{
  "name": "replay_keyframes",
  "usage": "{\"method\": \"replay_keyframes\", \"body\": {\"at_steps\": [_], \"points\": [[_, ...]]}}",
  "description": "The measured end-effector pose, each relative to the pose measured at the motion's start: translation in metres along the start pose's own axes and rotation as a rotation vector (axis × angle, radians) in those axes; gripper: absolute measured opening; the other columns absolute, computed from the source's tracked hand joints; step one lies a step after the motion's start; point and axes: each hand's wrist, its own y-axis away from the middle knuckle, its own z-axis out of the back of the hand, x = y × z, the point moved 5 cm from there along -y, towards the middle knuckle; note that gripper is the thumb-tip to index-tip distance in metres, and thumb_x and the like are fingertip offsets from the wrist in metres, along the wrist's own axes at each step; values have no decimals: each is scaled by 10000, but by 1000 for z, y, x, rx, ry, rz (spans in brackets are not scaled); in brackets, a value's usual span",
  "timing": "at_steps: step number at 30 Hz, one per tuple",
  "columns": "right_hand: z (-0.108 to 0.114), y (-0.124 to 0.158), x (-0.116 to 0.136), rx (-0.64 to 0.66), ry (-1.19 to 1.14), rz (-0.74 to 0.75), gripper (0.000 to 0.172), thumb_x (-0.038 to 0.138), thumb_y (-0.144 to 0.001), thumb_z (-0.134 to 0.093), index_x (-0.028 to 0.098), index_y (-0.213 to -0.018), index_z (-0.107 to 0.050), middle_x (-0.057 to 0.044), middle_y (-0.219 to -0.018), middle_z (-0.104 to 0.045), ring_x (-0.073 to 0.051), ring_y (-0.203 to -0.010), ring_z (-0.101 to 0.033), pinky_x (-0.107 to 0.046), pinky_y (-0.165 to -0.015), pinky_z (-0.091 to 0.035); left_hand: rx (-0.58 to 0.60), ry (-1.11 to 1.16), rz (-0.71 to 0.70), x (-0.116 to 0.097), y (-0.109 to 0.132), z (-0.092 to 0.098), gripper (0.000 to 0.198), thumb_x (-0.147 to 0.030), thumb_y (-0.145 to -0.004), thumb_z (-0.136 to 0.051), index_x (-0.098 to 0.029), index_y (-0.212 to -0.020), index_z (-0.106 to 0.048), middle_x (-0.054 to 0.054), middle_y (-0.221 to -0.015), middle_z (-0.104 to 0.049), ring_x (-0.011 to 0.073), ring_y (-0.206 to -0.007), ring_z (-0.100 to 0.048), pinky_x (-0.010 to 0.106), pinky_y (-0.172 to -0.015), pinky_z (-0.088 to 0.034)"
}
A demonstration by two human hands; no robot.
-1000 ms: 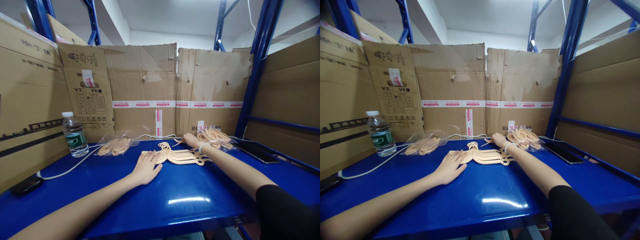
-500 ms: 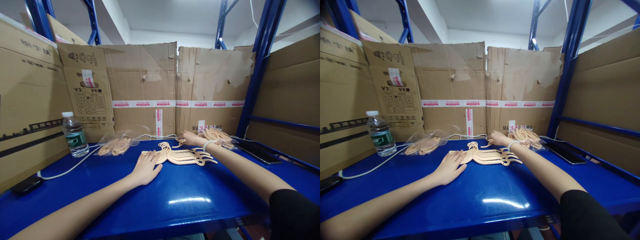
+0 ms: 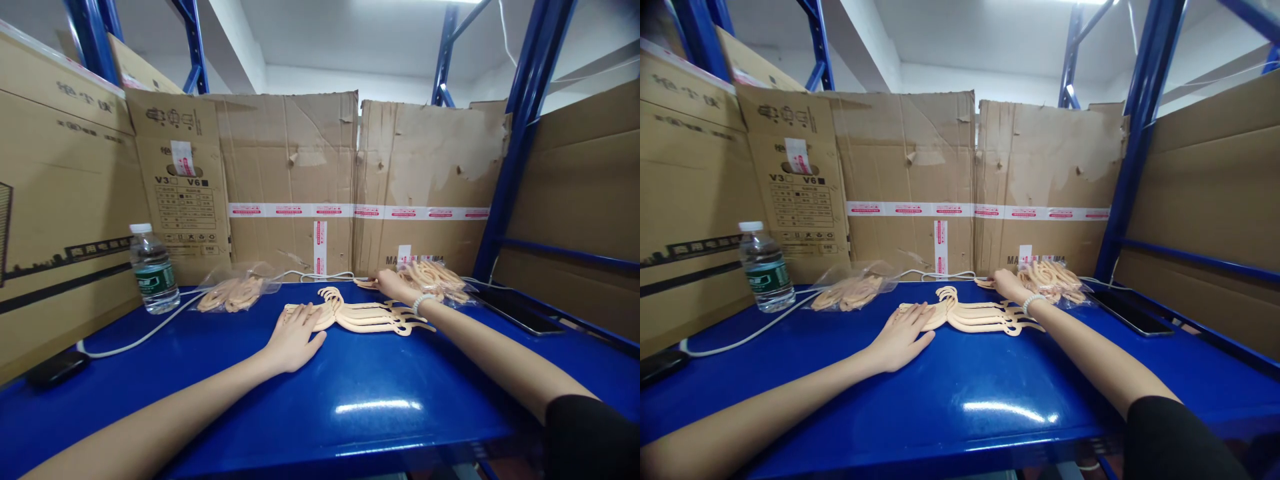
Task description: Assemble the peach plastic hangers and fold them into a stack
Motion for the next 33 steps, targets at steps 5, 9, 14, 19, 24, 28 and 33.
{"method": "replay_keyframes", "body": {"at_steps": [5,9,14,19,24,28,33], "points": [[9,36,42,-55,-131,78,370,294,-966,-357,138,-1179,-616,-124,-1176,-646,-238,-1059,-613,-303,-897,-465,5,12,4,0,0,1,621,-481,-920,-288,-166,-1456,-293,115,-1519,-248,279,-1411,-192,528,-1134,-128],[-3,72,78,45,-242,190,649,539,-934,-342,57,-1358,-443,-208,-1400,-426,-327,-1297,-397,-449,-1066,-326,9,14,6,1,0,-1,628,-490,-919,-289,-168,-1458,-285,115,-1519,-247,283,-1412,-188,529,-1133,-126],[-20,75,81,144,-157,203,795,605,-930,-217,-9,-1428,-302,-223,-1477,-276,-323,-1377,-244,-453,-1134,-201,11,28,20,8,-15,-7,645,-534,-908,-281,-199,-1459,-282,107,-1525,-238,285,-1412,-187,532,-1126,-135],[-27,52,62,192,-159,163,829,627,-921,-187,-19,-1434,-281,-226,-1484,-256,-309,-1389,-217,-422,-1141,-199,10,52,42,13,-45,-13,663,-564,-895,-280,-203,-1452,-295,124,-1525,-235,296,-1408,-199,547,-1108,-158],[-29,43,54,170,-185,184,739,578,-935,-249,34,-1431,-316,-197,-1486,-269,-304,-1391,-211,-449,-1134,-212,-23,61,29,15,-60,-17,647,-568,-899,-263,-219,-1442,-314,122,-1516,-270,296,-1400,-229,557,-1102,-167],[-31,43,54,175,-171,188,783,591,-935,-221,-17,-1422,-307,-225,-1482,-260,-303,-1389,-217,-422,-1141,-200,-16,57,13,18,-60,-17,657,-583,-898,-259,-219,-1441,-319,116,-1513,-282,292,-1403,-219,532,-1114,-163],[-31,44,54,153,-169,183,793,604,-932,-219,-10,-1426,-305,-218,-1484,-263,-298,-1387,-225,-409,-1142,-195,-10,61,-28,18,-56,-13,646,-554,-908,-265,-197,-1444,-314,122,-1514,-273,283,-1404,-221,518,-1123,-140]]}}
